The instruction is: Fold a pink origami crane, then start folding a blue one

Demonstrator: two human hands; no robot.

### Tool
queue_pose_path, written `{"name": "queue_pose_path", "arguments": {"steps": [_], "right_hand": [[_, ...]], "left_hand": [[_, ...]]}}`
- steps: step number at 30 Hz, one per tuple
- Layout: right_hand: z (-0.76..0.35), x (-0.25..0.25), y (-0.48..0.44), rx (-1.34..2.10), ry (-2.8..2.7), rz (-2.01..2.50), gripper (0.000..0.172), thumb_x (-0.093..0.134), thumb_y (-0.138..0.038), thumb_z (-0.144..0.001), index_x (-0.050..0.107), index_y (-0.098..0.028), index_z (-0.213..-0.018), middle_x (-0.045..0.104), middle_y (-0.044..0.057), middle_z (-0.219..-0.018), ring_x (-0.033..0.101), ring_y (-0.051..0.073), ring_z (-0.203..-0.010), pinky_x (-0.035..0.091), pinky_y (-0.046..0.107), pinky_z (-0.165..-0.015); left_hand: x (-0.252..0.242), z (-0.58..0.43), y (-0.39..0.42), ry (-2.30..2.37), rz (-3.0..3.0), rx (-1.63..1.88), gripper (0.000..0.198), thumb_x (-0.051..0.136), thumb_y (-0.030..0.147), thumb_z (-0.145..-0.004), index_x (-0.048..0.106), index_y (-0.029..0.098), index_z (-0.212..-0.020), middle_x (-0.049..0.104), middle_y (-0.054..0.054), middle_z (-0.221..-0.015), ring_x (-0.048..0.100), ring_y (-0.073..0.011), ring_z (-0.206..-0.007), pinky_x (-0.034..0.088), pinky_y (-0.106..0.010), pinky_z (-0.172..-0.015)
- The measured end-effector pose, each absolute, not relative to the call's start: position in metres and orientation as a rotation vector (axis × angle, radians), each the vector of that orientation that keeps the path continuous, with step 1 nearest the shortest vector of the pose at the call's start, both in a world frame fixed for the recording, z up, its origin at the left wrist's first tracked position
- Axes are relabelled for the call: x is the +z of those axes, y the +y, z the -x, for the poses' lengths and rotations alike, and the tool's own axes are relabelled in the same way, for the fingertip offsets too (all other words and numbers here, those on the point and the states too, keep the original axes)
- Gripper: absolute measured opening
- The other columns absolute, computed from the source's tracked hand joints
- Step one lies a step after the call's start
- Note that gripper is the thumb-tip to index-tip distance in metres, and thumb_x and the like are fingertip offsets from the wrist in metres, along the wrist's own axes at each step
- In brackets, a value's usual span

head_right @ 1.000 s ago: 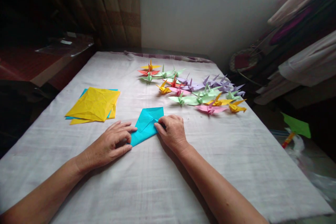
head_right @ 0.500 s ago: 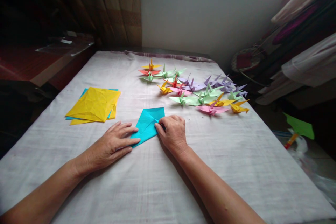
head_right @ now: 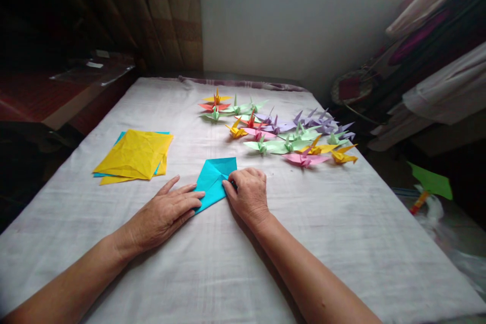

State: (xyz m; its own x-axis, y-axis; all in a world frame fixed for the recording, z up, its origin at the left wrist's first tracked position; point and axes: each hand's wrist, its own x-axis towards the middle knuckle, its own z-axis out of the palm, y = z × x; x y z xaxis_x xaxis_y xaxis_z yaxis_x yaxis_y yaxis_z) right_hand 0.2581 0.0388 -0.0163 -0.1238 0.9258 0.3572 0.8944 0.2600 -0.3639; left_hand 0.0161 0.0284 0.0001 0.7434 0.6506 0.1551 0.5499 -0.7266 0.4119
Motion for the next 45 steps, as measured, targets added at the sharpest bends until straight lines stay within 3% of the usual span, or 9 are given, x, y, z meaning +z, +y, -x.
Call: {"name": "queue_pose_path", "arguments": {"steps": [6, 9, 13, 18, 21, 24, 28, 37, 45], "right_hand": [[-0.259, -0.018, 0.038, 0.090, -1.990, 1.658, 0.012, 0.064, -0.032, -0.089, 0.064, -0.022, -0.082, 0.068, 0.002, -0.078, 0.057, 0.023, -0.084, 0.032, 0.037, -0.081], [-0.259, -0.020, 0.039, 0.106, -1.968, 1.669, 0.013, 0.064, -0.033, -0.088, 0.064, -0.021, -0.093, 0.067, 0.003, -0.080, 0.057, 0.024, -0.086, 0.034, 0.037, -0.081], [-0.260, -0.020, 0.039, 0.083, -1.966, 1.632, 0.012, 0.059, -0.033, -0.091, 0.063, -0.022, -0.092, 0.068, 0.005, -0.088, 0.058, 0.024, -0.090, 0.037, 0.038, -0.084], [-0.264, -0.011, 0.019, -0.029, -2.010, 1.425, 0.016, 0.052, -0.027, -0.095, 0.067, -0.023, -0.091, 0.069, 0.008, -0.117, 0.055, 0.027, -0.117, 0.037, 0.043, -0.099], [-0.263, -0.007, -0.001, -0.002, -2.242, 1.275, 0.024, 0.050, -0.026, -0.096, 0.069, -0.025, -0.112, 0.065, 0.006, -0.132, 0.052, 0.026, -0.126, 0.037, 0.044, -0.105], [-0.258, -0.007, -0.015, 0.126, -2.479, 1.242, 0.038, 0.051, -0.032, -0.097, 0.060, -0.027, -0.133, 0.058, 0.004, -0.141, 0.045, 0.027, -0.137, 0.031, 0.049, -0.114], [-0.260, -0.005, -0.018, 0.263, -2.616, 1.303, 0.049, 0.052, -0.036, -0.097, 0.050, -0.025, -0.144, 0.051, 0.006, -0.147, 0.043, 0.027, -0.140, 0.026, 0.053, -0.118], [-0.282, -0.008, -0.015, 0.232, -2.536, 1.579, 0.052, 0.047, -0.037, -0.099, 0.043, -0.019, -0.148, 0.039, 0.010, -0.155, 0.034, 0.028, -0.145, 0.021, 0.058, -0.119], [-0.277, -0.007, -0.017, 0.220, -2.507, 1.619, 0.051, 0.048, -0.036, -0.099, 0.044, -0.021, -0.147, 0.039, 0.010, -0.155, 0.035, 0.028, -0.144, 0.024, 0.058, -0.117]], "left_hand": [[-0.005, -0.015, 0.029, 0.867, -2.722, 0.446, 0.032, 0.041, 0.025, -0.103, 0.064, 0.029, -0.125, 0.067, -0.007, -0.129, 0.056, -0.0246, -0.128, 0.021, -0.056, -0.119], [-0.005, -0.015, 0.029, 0.887, -2.738, 0.438, 0.033, 0.041, 0.024, -0.103, 0.065, 0.030, -0.124, 0.067, -0.008, -0.129, 0.056, -0.0257, -0.128, 0.019, -0.058, -0.118], [-0.004, -0.016, 0.028, 0.914, -2.740, 0.439, 0.032, 0.042, 0.025, -0.103, 0.066, 0.031, -0.123, 0.067, -0.007, -0.128, 0.056, -0.0246, -0.127, 0.015, -0.059, -0.119], [-0.002, -0.016, 0.028, 0.918, -2.749, 0.426, 0.032, 0.042, 0.026, -0.103, 0.066, 0.032, -0.123, 0.067, -0.007, -0.128, 0.057, -0.0240, -0.126, 0.015, -0.060, -0.118], [-0.003, -0.016, 0.027, 0.927, -2.744, 0.425, 0.031, 0.043, 0.028, -0.103, 0.066, 0.031, -0.123, 0.067, -0.007, -0.129, 0.056, -0.0240, -0.127, 0.016, -0.060, -0.118], [-0.005, -0.016, 0.027, 0.931, -2.742, 0.436, 0.031, 0.044, 0.030, -0.103, 0.065, 0.031, -0.125, 0.066, -0.007, -0.130, 0.055, -0.0241, -0.129, 0.016, -0.059, -0.119], [-0.007, -0.016, 0.027, 0.929, -2.749, 0.449, 0.031, 0.043, 0.030, -0.103, 0.065, 0.031, -0.125, 0.067, -0.007, -0.130, 0.056, -0.0246, -0.128, 0.016, -0.059, -0.119], [-0.006, -0.014, 0.028, 0.922, -2.789, 0.424, 0.032, 0.041, 0.028, -0.103, 0.064, 0.032, -0.125, 0.066, -0.008, -0.131, 0.056, -0.0261, -0.127, 0.019, -0.061, -0.116], [0.001, -0.006, 0.029, 0.787, -2.904, 0.316, 0.030, 0.043, 0.027, -0.102, 0.065, 0.034, -0.122, 0.065, -0.006, -0.133, 0.056, -0.0278, -0.127, 0.015, -0.061, -0.117]]}}
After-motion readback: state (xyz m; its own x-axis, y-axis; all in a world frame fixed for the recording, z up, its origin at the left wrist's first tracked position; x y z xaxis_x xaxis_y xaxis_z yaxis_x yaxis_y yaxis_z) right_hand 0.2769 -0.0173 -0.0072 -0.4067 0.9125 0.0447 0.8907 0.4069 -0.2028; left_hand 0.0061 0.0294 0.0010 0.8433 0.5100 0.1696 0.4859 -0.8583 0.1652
